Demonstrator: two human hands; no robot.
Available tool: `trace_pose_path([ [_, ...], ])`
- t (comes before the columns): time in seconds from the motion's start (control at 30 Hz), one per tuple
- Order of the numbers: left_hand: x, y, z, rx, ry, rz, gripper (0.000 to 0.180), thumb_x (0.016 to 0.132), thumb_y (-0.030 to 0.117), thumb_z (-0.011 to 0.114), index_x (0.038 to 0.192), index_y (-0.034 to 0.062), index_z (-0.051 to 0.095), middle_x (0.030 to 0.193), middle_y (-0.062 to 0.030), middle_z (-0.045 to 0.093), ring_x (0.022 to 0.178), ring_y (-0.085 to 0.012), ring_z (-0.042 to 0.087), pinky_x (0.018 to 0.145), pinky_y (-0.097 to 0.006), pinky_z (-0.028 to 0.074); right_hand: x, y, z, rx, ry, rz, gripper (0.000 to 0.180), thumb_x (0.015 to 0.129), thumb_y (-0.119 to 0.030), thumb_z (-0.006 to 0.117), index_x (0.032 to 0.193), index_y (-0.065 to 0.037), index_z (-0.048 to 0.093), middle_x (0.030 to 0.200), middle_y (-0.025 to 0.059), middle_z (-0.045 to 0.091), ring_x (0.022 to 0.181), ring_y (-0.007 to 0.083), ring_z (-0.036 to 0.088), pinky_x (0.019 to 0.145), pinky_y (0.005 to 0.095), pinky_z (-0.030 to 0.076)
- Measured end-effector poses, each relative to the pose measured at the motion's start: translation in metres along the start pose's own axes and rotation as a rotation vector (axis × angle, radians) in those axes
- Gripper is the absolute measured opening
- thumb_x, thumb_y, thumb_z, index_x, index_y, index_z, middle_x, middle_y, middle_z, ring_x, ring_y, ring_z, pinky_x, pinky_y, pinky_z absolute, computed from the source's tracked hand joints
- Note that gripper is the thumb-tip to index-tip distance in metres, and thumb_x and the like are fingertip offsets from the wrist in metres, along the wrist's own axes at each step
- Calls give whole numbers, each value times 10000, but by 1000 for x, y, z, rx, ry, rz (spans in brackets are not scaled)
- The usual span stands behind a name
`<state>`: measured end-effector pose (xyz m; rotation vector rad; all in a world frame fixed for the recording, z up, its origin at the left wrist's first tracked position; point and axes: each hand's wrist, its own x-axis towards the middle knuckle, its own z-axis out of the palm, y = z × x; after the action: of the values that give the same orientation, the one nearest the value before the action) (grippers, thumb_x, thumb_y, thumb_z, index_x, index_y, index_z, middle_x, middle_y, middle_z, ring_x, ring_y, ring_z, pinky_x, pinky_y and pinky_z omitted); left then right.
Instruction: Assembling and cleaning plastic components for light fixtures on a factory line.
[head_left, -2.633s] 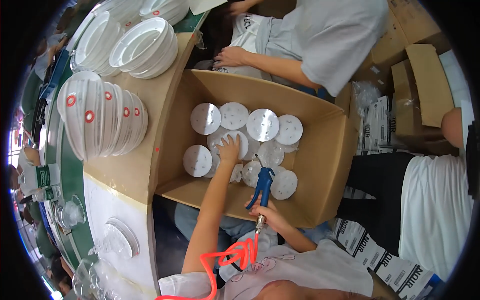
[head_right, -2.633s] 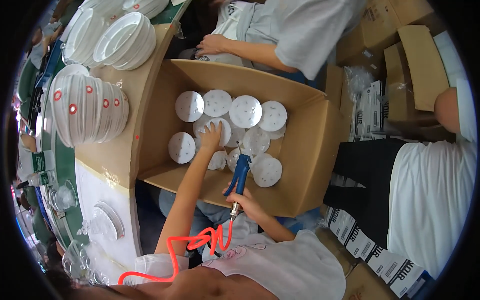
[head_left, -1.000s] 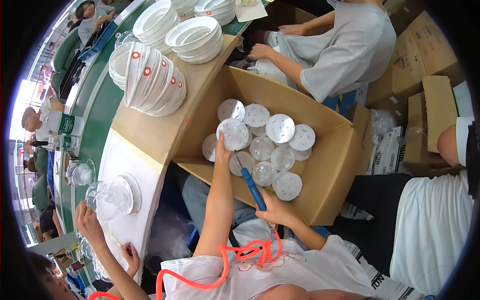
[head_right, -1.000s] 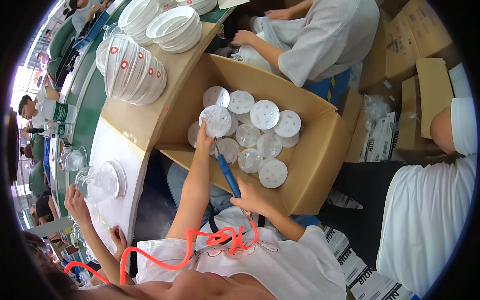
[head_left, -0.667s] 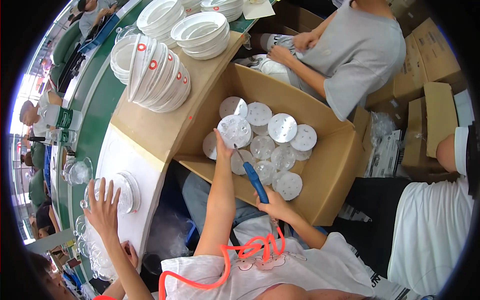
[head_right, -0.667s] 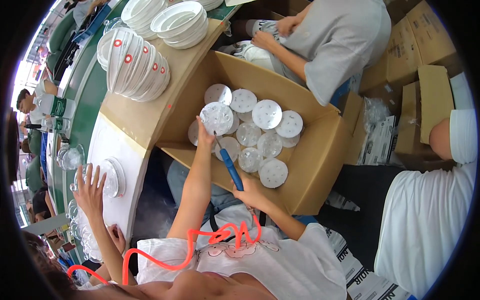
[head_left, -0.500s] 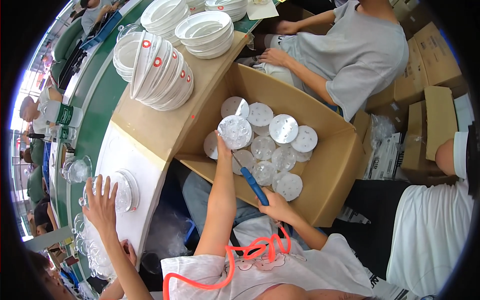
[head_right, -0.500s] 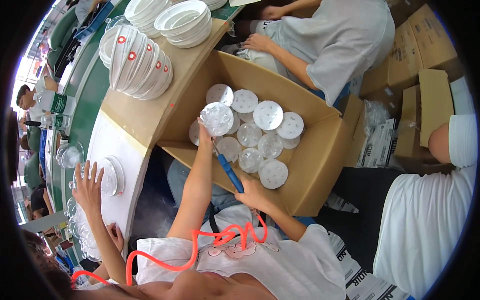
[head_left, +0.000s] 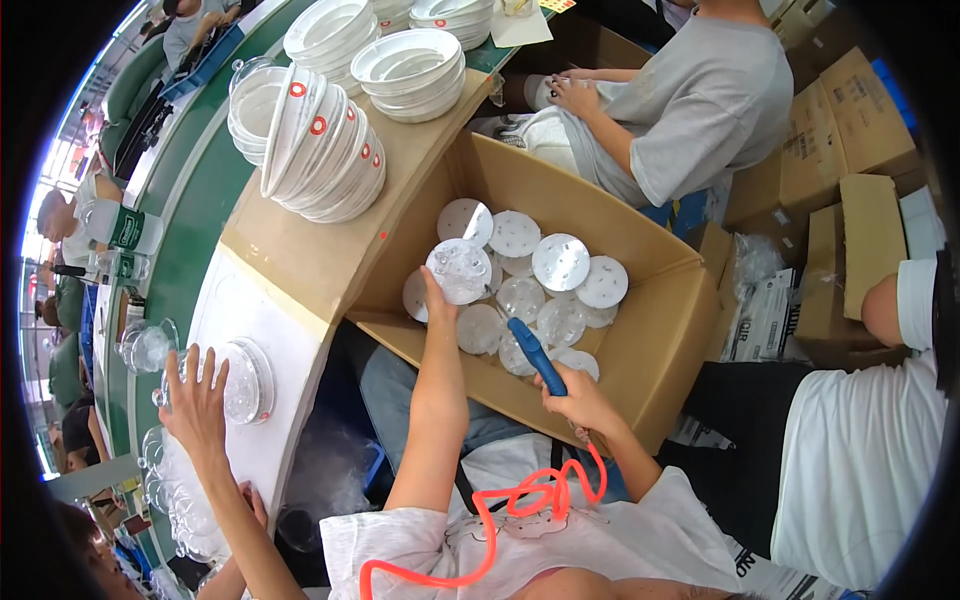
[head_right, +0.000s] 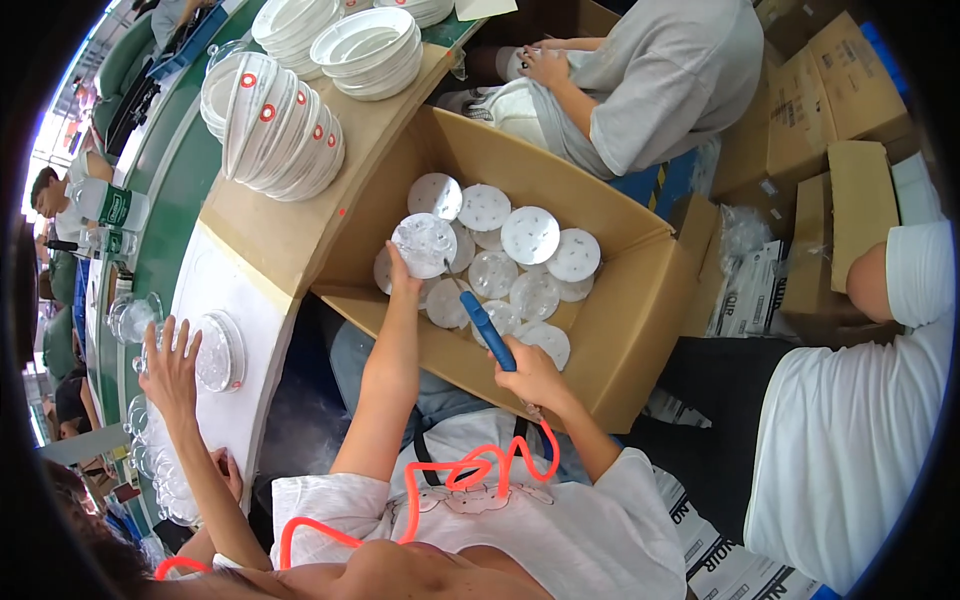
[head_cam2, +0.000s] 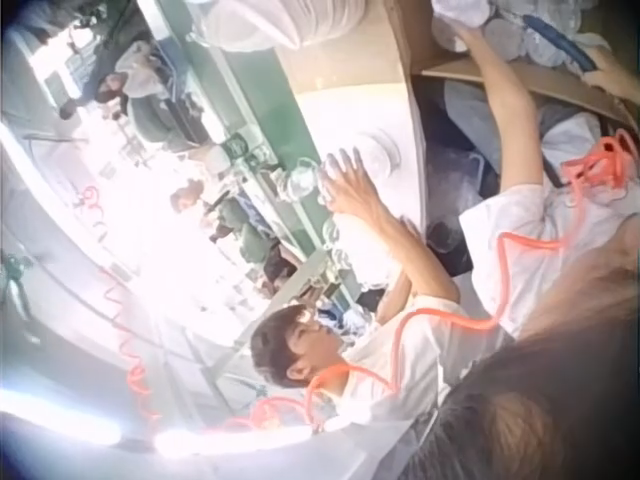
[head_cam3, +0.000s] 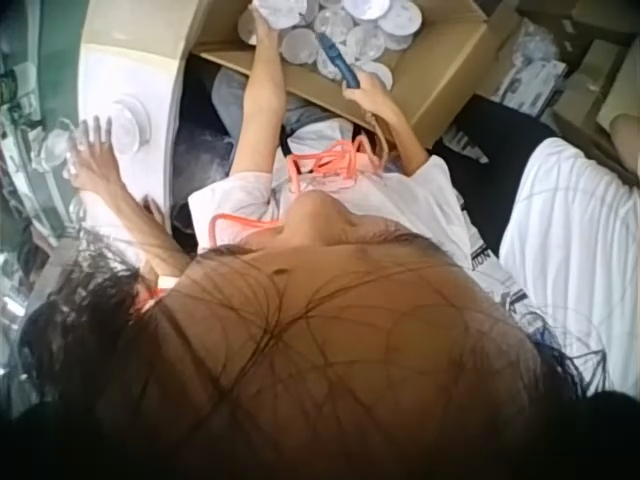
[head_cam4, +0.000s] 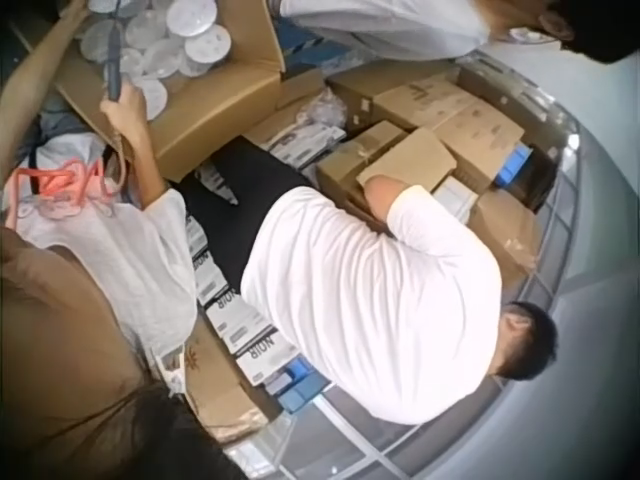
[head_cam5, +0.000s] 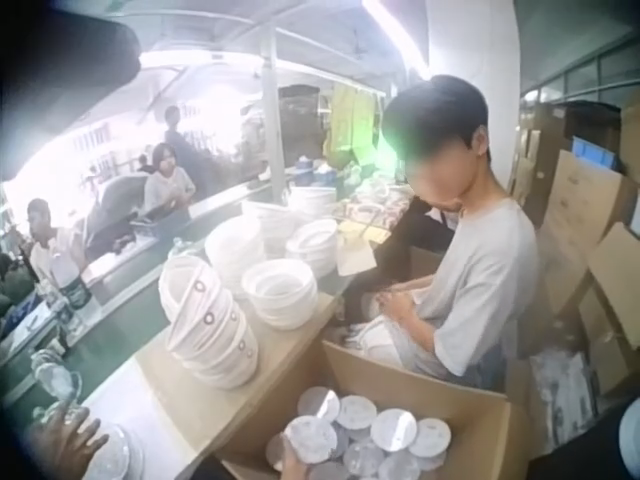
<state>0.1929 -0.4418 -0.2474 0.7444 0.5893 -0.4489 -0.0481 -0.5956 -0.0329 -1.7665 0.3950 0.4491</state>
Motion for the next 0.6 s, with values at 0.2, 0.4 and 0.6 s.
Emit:
trace_pose_path([
  [0.2,-5,10,-1,26,1,7,672,873,590,328,1285,66,413,1279,-107,473,1151,-279,477,964,-446,395,1,5,3,34,23,9,299,645,-144,585,927,-49,557,675,76,608,651,236,603,612,330,448],
  [0.4,2,5,-5,49,30,23,685,866,598,339,1283,59,414,1278,-109,473,1149,-275,478,967,-430,396,7,13,5,-63,0,29,300,641,-120,583,928,-38,549,672,65,590,621,198,573,592,311,439],
  [0.6,18,2,-18,54,-9,23,681,867,625,263,1309,123,395,1317,-76,441,1199,-286,427,1000,-456,349,9,17,8,-70,2,59,348,615,-192,603,931,-51,566,674,145,592,657,326,591,617,384,442],
])
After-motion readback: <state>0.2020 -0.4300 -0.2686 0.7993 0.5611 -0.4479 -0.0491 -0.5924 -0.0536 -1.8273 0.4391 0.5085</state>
